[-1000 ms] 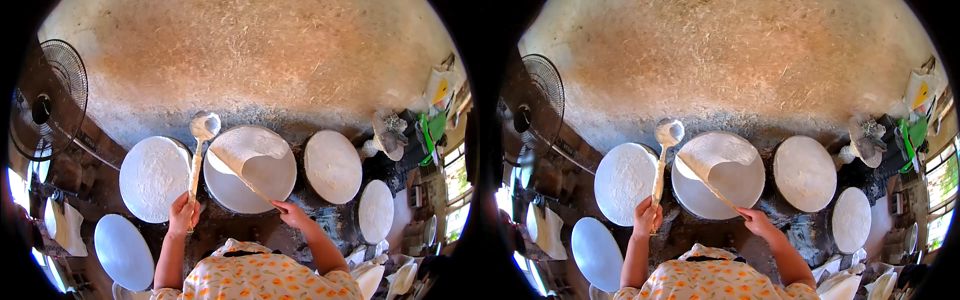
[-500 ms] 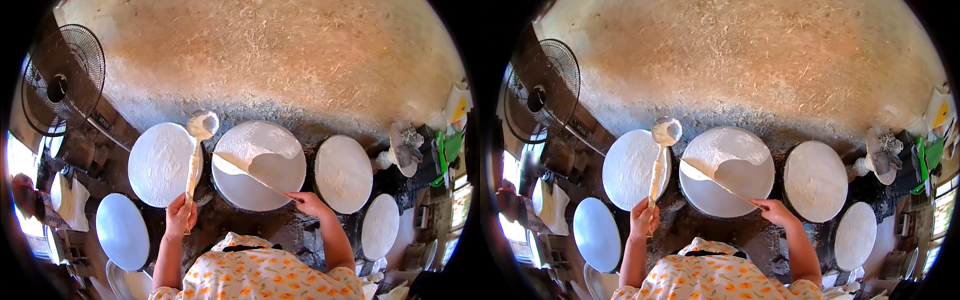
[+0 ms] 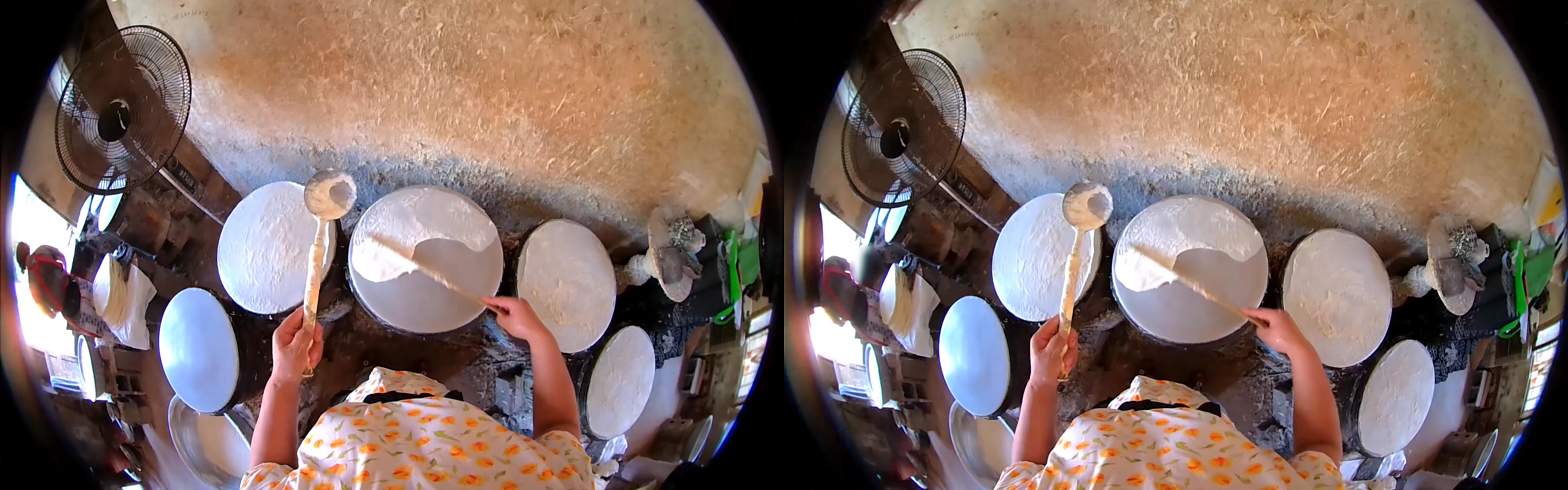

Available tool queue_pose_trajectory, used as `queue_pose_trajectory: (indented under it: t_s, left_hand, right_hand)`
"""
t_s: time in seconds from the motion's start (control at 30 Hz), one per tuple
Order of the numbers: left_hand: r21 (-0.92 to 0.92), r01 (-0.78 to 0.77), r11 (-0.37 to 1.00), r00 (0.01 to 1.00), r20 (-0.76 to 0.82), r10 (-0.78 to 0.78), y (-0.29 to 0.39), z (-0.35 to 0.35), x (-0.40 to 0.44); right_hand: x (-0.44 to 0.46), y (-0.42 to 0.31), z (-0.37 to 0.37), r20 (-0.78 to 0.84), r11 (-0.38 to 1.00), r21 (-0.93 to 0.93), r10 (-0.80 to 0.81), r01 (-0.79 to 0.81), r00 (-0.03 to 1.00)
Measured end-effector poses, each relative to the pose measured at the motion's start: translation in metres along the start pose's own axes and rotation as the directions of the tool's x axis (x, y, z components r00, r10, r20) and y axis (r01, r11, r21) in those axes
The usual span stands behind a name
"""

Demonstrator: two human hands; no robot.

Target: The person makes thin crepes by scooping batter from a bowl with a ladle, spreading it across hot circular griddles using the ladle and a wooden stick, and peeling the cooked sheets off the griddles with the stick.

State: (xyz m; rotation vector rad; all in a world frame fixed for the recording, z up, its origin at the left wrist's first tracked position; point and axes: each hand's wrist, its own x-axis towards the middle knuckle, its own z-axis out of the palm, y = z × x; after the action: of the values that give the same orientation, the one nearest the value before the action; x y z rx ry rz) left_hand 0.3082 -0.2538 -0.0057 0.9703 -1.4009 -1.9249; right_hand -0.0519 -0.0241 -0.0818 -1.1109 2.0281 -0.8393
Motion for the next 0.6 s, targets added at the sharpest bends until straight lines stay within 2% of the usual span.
queue_pose_trajectory:
  t_s: [0.03,0.1,0.13,0.2,0.23,0.3,0.37,0.43,0.47,0.57,0.6]
  left_hand:
    - [0.003,0.001,1.0,1.0,-0.003,-0.001,-0.001,0.005,0.0]
    - [-0.044,0.013,0.999,1.0,-0.012,-0.013,-0.004,0.016,0.001]
    - [-0.08,0.017,0.997,1.0,-0.022,-0.019,-0.002,0.024,-0.001]
    - [-0.101,0.018,0.995,0.999,-0.044,-0.022,0.002,0.029,-0.008]
    - [-0.128,0.019,0.992,0.998,-0.054,-0.026,0.003,0.031,-0.011]
    - [-0.106,0.01,0.994,0.997,-0.073,-0.018,0.002,0.024,-0.019]
    - [-0.03,-0.025,0.999,0.999,-0.032,0.024,-0.005,0.016,-0.025]
    - [-0.034,-0.026,0.999,0.999,-0.041,0.025,-0.007,0.022,-0.028]
    - [-0.048,-0.023,0.999,0.999,-0.05,0.021,-0.007,0.027,-0.027]
    - [-0.113,-0.008,0.994,0.997,-0.075,0.0,-0.008,0.041,-0.027]
    - [-0.115,0.004,0.993,0.997,-0.076,-0.013,-0.005,0.044,-0.029]
  right_hand:
    - [0.009,0.004,0.008,0.003,1.0,0.004,-0.001,0.001,1.0]
    - [0.035,-0.017,0.022,-0.129,0.998,-0.009,0.067,-0.068,0.989]
    - [0.04,-0.026,0.022,-0.122,0.998,-0.007,0.061,-0.062,0.991]
    - [0.044,-0.04,0.019,0.129,0.999,-0.013,0.048,-0.047,0.991]
    - [0.038,-0.029,0.016,0.133,0.999,-0.01,0.042,-0.041,0.99]
    - [0.018,0.011,0.001,0.231,0.986,-0.081,-0.12,0.142,0.965]
    - [0.0,0.009,-0.015,0.264,0.995,-0.049,-0.076,0.092,0.962]
    - [0.0,0.025,-0.009,0.06,0.996,0.054,-0.072,0.069,0.996]
    - [0.011,0.023,0.002,-0.053,0.995,-0.05,-0.085,0.082,0.995]
    - [0.036,0.001,0.022,-0.038,0.996,0.017,-0.086,0.087,0.996]
    - [0.03,-0.007,0.019,0.062,0.993,0.03,-0.112,0.11,0.992]
